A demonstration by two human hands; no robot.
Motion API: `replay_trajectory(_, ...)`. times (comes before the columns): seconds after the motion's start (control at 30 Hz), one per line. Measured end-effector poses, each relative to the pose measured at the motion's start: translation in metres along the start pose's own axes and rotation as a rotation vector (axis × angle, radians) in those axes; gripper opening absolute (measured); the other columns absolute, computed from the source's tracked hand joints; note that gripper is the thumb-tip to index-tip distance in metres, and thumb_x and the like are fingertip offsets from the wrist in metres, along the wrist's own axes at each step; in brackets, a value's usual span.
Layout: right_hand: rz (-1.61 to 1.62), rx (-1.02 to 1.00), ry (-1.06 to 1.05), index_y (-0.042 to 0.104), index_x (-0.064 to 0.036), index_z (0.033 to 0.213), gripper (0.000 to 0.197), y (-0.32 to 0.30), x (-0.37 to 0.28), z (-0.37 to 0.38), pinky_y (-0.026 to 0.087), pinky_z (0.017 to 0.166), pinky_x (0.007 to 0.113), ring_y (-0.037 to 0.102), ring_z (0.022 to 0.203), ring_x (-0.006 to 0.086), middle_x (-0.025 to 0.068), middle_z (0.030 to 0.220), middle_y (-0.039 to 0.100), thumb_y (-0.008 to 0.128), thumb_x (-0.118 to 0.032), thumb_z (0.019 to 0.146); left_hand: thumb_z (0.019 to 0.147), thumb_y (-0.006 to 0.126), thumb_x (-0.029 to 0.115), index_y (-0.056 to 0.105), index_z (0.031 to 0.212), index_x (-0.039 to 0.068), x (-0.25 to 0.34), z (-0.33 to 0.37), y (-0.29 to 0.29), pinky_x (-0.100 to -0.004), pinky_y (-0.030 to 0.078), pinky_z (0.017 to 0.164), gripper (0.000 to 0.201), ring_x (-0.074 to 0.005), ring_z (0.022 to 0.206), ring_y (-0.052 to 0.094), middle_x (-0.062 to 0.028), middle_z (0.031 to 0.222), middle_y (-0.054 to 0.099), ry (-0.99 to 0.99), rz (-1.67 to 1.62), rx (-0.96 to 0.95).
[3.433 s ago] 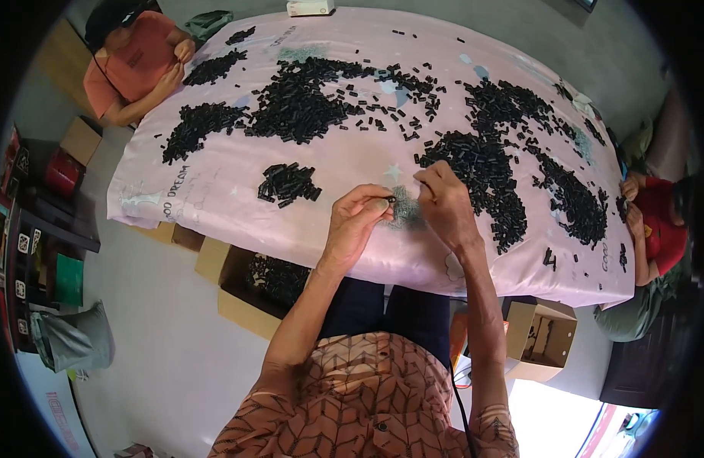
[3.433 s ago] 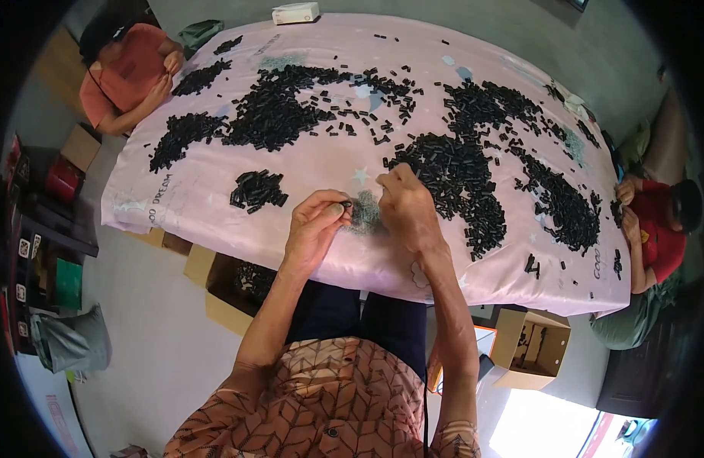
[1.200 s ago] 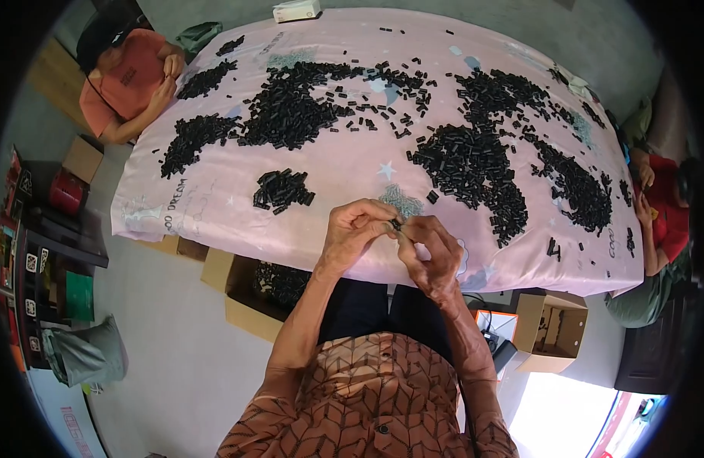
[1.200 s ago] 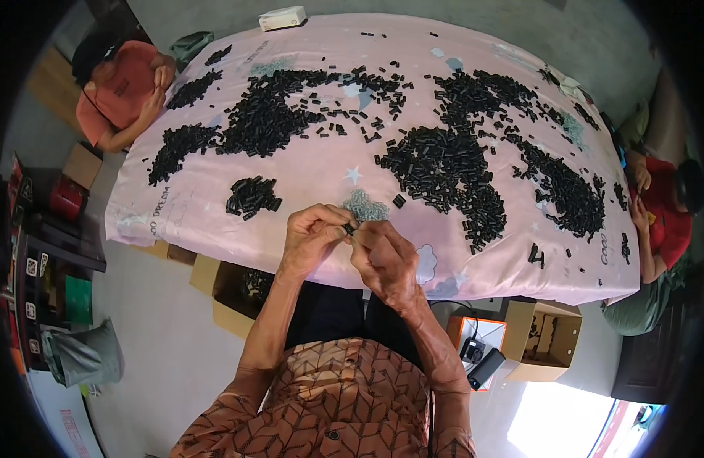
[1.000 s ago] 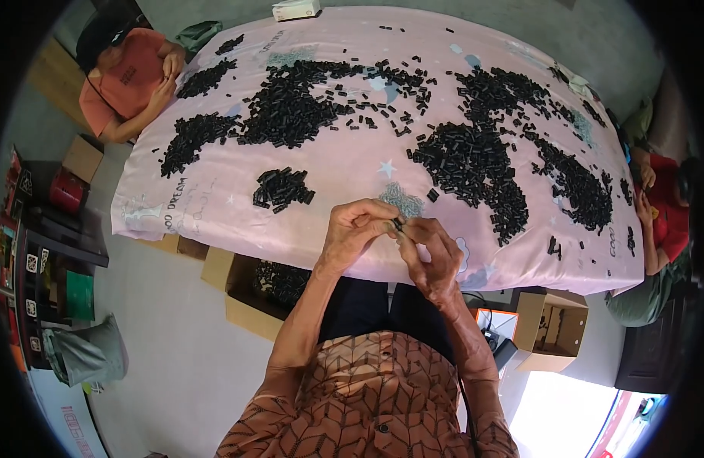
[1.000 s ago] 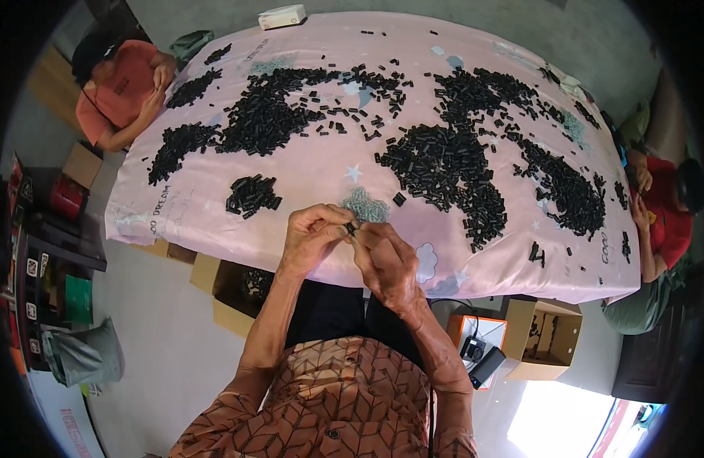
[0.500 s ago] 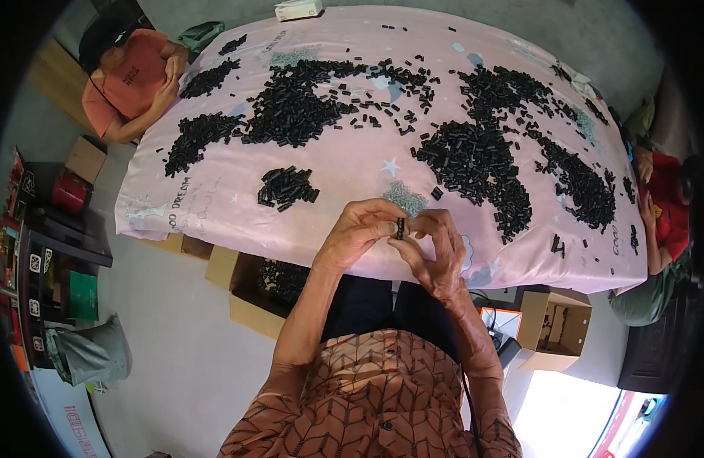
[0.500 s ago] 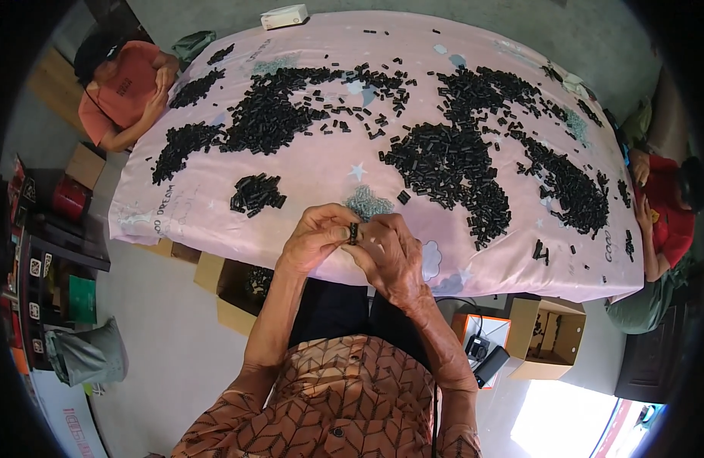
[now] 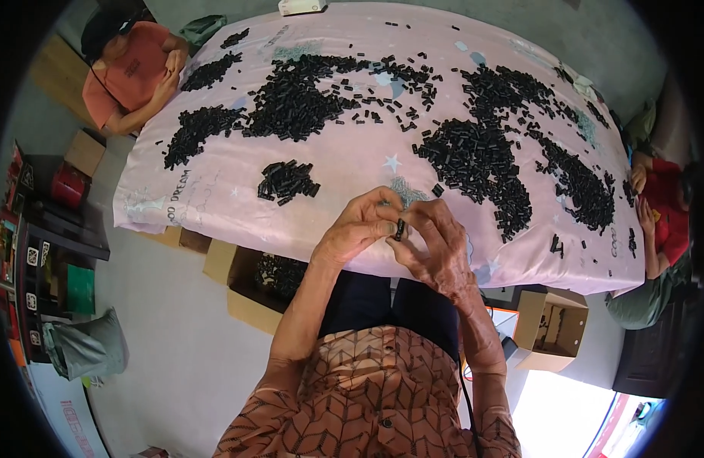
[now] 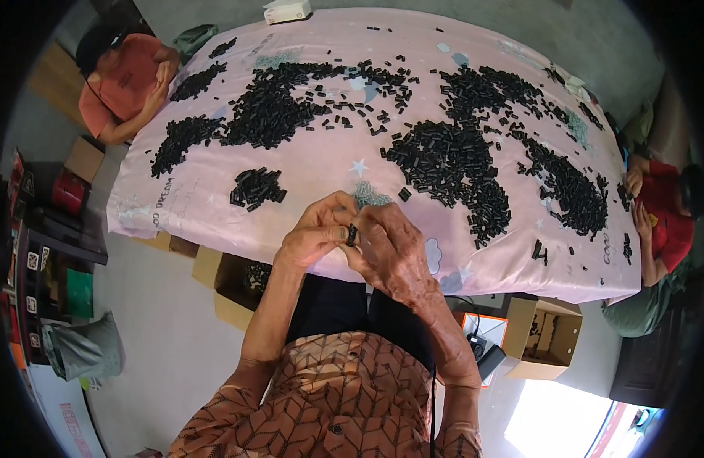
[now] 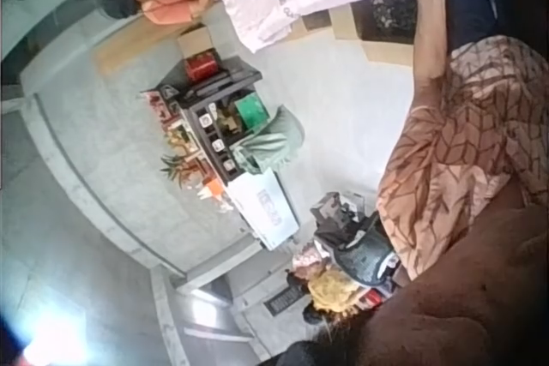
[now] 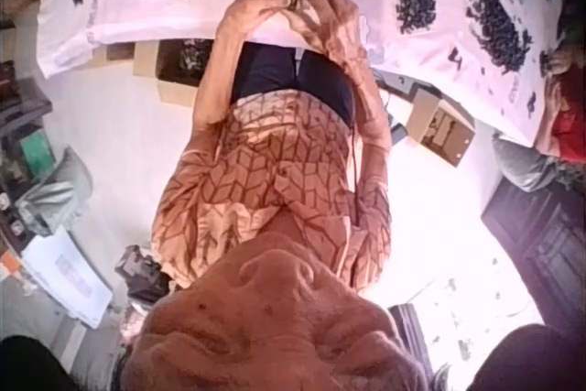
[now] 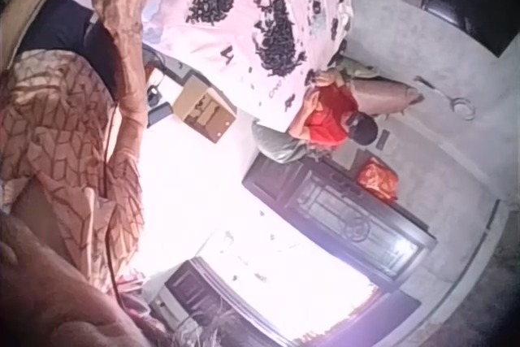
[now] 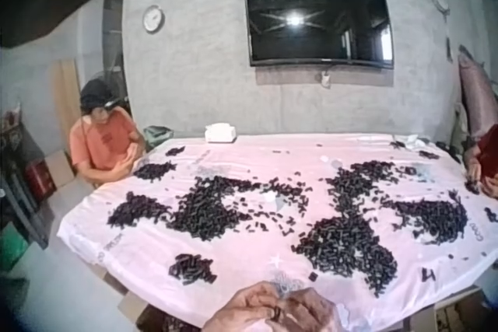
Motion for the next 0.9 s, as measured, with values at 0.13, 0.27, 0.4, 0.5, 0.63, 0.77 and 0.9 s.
replay_trajectory(0.13, -0.002, 0.01, 0.009, 0.061, 0.0034, 0.099, 0.041, -0.0022, -0.0014, 0.0031, 0.055, 0.067, 0.039, 0.063, 0.083, 0.0328, 0.0152, 0.101, 0.057, 0.079, -0.002, 0.063, 0.078, 0.066, -0.006, 0.049, 0.111, -0.002, -0.0003, 0.0, 0.0002, -0.0249, 0.053, 0.075, 0.037, -0.0163, 0.082, 0.066, -0.0122, 0.094, 0.067, 0.007, 0.001, 0.0)
replay_trajectory(0.27, -0.004, -0.005, 0.023, 0.062, 0.0037, 0.099, 0.041, -0.0021, -0.0041, 0.0023, 0.055, 0.066, 0.039, 0.063, 0.083, 0.0322, 0.0151, 0.1, 0.058, 0.08, -0.003, 0.064, 0.082, 0.067, -0.004, 0.053, 0.109, 0.001, 0.0015, -0.001, -0.0011, -0.0264, 0.052, 0.078, 0.031, -0.0154, 0.084, 0.066, -0.011, 0.095, 0.069, -0.015, 0.001, -0.04)
replay_trajectory(0.4, -0.021, -0.031, 0.019, 0.061, 0.0038, 0.1, 0.042, -0.0021, -0.0033, 0.0021, 0.055, 0.066, 0.038, 0.063, 0.083, 0.0319, 0.0148, 0.1, 0.058, 0.081, -0.005, 0.065, 0.081, 0.068, -0.003, 0.053, 0.108, 0.002, 0.0029, -0.0014, -0.0004, -0.0253, 0.052, 0.076, 0.032, -0.0136, 0.082, 0.065, -0.009, 0.092, 0.069, -0.036, 0.028, -0.033)
replay_trajectory(0.5, -0.035, -0.045, 0.008, 0.061, 0.0037, 0.102, 0.045, -0.0019, -0.0023, 0.0017, 0.055, 0.067, 0.038, 0.063, 0.083, 0.0318, 0.0146, 0.101, 0.058, 0.083, -0.009, 0.065, 0.08, 0.068, -0.004, 0.053, 0.108, 0.003, 0.0021, -0.0003, -0.0001, -0.024, 0.051, 0.074, 0.032, -0.0122, 0.081, 0.065, -0.0081, 0.091, 0.069, -0.04, 0.031, -0.039)
replay_trajectory(0.63, -0.033, -0.059, 0.029, 0.06, 0.004, 0.103, 0.048, -0.0014, -0.0037, 0.0016, 0.055, 0.067, 0.039, 0.063, 0.084, 0.0318, 0.0151, 0.102, 0.058, 0.083, -0.014, 0.065, 0.08, 0.068, -0.004, 0.053, 0.107, 0.004, 0.0016, -0.0006, -0.0012, -0.0218, 0.047, 0.068, 0.032, -0.0103, 0.078, 0.063, -0.0074, 0.09, 0.068, -0.036, 0.037, -0.043)
replay_trajectory(0.77, -0.041, -0.049, 0.027, 0.061, 0.0049, 0.103, 0.047, 0.0009, -0.0023, -0.0006, 0.055, 0.068, 0.039, 0.063, 0.085, 0.0324, 0.0163, 0.103, 0.058, 0.083, -0.014, 0.066, 0.08, 0.067, -0.005, 0.052, 0.106, 0.004, 0.0021, -0.0009, 0.001, -0.0211, 0.045, 0.066, 0.032, -0.0096, 0.078, 0.062, -0.0073, 0.091, 0.068, -0.045, 0.035, -0.029)
replay_trajectory(0.9, -0.024, -0.04, 0.02, 0.061, 0.0056, 0.103, 0.046, 0.0026, -0.0019, -0.0022, 0.055, 0.068, 0.039, 0.063, 0.085, 0.0328, 0.0166, 0.103, 0.057, 0.082, -0.013, 0.066, 0.08, 0.067, -0.005, 0.051, 0.107, 0.004, 0.0025, -0.0015, 0.0017, -0.0209, 0.046, 0.066, 0.032, -0.0096, 0.078, 0.062, -0.008, 0.093, 0.069, -0.052, 0.037, -0.029)
Point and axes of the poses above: each hand's wrist, its own z-axis towards the middle knuckle, its own y-axis out of the palm, x = y × z, the point moved 1 cm from there along z, towards the middle knuckle
